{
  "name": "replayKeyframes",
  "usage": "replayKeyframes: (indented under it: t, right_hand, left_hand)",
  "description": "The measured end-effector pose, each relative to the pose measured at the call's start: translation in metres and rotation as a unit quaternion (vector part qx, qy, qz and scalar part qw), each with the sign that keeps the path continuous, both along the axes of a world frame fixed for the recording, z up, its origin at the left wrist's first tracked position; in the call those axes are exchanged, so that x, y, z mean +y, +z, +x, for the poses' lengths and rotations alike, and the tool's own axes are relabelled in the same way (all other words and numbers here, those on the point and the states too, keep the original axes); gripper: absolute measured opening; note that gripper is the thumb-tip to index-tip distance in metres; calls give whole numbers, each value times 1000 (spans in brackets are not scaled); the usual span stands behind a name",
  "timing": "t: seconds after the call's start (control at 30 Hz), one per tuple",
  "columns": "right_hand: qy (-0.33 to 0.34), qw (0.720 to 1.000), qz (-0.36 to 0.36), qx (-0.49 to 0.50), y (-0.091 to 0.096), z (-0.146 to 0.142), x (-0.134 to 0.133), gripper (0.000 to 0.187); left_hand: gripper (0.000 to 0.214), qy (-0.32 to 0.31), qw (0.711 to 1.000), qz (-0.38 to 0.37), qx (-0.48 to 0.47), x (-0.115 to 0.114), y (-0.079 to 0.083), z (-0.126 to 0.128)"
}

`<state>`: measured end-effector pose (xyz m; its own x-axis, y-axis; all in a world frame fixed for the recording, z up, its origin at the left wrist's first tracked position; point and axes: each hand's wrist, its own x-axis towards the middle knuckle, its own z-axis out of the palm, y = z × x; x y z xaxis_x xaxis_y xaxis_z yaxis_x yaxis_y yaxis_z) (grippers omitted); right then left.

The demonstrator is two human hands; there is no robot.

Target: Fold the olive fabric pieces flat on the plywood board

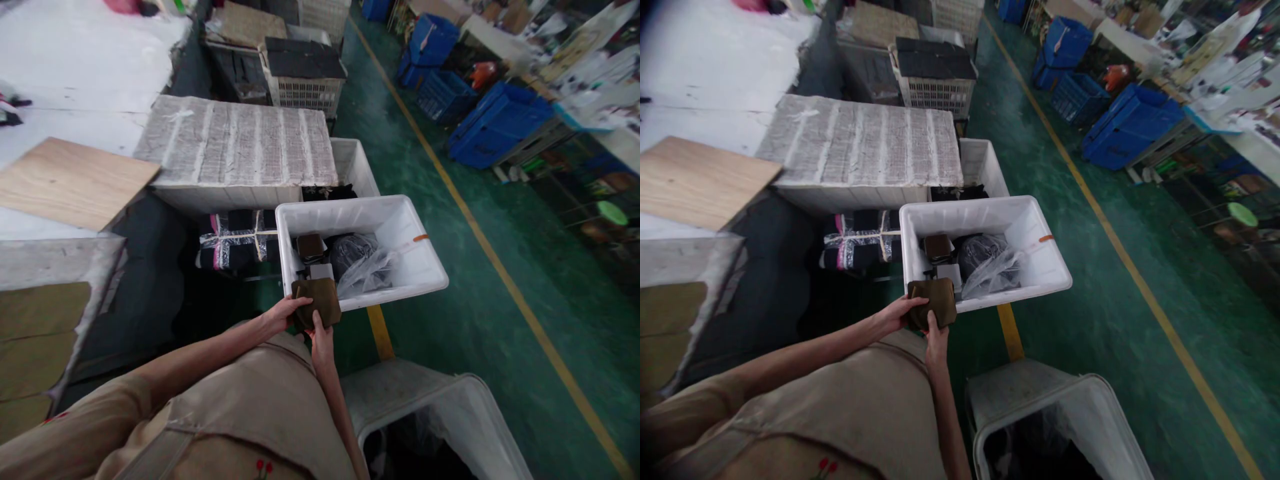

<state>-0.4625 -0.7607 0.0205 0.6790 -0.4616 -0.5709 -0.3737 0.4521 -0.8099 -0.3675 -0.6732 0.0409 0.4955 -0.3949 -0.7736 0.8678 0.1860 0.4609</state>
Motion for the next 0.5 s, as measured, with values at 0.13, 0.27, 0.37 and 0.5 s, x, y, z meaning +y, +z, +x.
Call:
replayKeyframes:
  t: [0.13,0.27,0.37,0.5]
  right_hand:
    - [6,997,48,-53,23,10,-13,46]
    - [52,996,60,-51,38,27,-16,45]
    - [96,995,18,-22,40,45,-4,47]
    - [125,991,-46,-27,38,72,23,45]
  left_hand:
    - [40,-14,998,-51,-24,20,19,15]
    - [38,-33,995,-82,-36,47,29,30]
    - [38,-32,994,-84,-60,68,28,40]
    - [42,-4,993,-85,-77,95,27,53]
